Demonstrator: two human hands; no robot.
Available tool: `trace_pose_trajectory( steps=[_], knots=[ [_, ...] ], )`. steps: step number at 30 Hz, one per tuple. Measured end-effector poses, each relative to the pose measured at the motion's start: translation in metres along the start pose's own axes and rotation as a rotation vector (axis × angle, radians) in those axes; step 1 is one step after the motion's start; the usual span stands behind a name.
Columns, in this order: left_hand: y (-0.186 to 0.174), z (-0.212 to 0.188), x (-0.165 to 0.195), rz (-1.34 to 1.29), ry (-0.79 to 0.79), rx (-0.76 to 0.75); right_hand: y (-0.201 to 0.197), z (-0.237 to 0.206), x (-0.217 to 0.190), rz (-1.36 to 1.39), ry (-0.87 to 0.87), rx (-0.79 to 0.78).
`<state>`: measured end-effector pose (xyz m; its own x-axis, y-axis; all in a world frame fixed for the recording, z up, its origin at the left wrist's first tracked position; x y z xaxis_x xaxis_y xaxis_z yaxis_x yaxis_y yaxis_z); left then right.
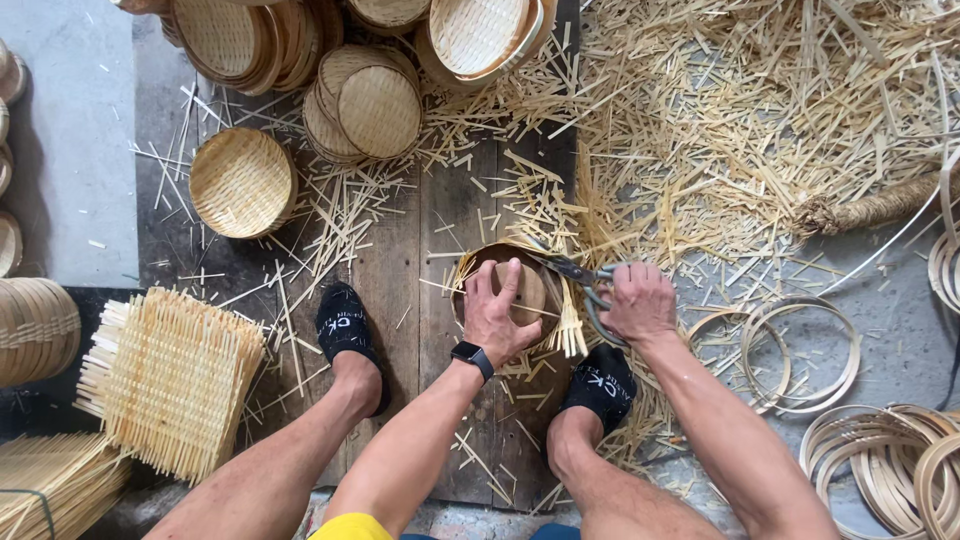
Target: The person sits on the floor assembling woven bamboo trays. They lay a square woven bamboo mat over a round wooden mold, fold the protruding strips down around the mold, trim the excess with scissors, fit a thin bamboo rim ring around the edge, and press the woven piece into shape before setting it with the finished trays.
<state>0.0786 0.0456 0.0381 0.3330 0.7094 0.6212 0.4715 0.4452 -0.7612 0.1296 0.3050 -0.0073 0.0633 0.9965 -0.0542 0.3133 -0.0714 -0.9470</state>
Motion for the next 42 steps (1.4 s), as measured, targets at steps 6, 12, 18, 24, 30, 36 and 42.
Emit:
trace_pose_trajectory(
  steps=[6,12,18,24,30,36,42],
  knots=[
    [-0.018,0.0,-0.007,0.029,0.069,-0.162,-0.006,-0.004,0.022,0.05,-0.085,-0.012],
    [-0.028,0.004,-0.012,0.036,0.195,-0.325,-0.007,0.005,-0.002,-0.024,-0.109,0.101],
    [-0.012,-0.006,0.008,-0.078,-0.146,0.006,0.001,0.001,0.02,0.01,-0.086,-0.035],
    [0.005,0.0,0.009,-0.012,-0.108,-0.017,0.001,0.004,0.008,-0.042,-0.126,0.186],
    [-0.009,0.002,-0.001,-0.013,-0.072,-0.15,0.01,0.009,0.017,0.031,-0.062,-0.106],
    [-0.021,0.005,0.0,-0.033,-0.012,-0.234,-0.003,0.009,0.009,-0.079,-0.144,0.216],
    [-0.034,0.012,-0.005,0.075,0.116,-0.341,0.006,0.017,0.016,-0.054,-0.032,-0.216]
  ],
)
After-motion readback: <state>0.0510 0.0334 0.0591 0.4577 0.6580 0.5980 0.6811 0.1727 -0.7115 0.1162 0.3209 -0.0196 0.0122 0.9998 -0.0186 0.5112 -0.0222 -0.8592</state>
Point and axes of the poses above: each hand's wrist, its own z-axis towards the middle knuckle, its own y-axis out of the palm, x = y × z, the point moved 1 cm from there along z, towards the middle knuckle, and after that the axes turned 15 degrees about -x, right-handed, at the moved point
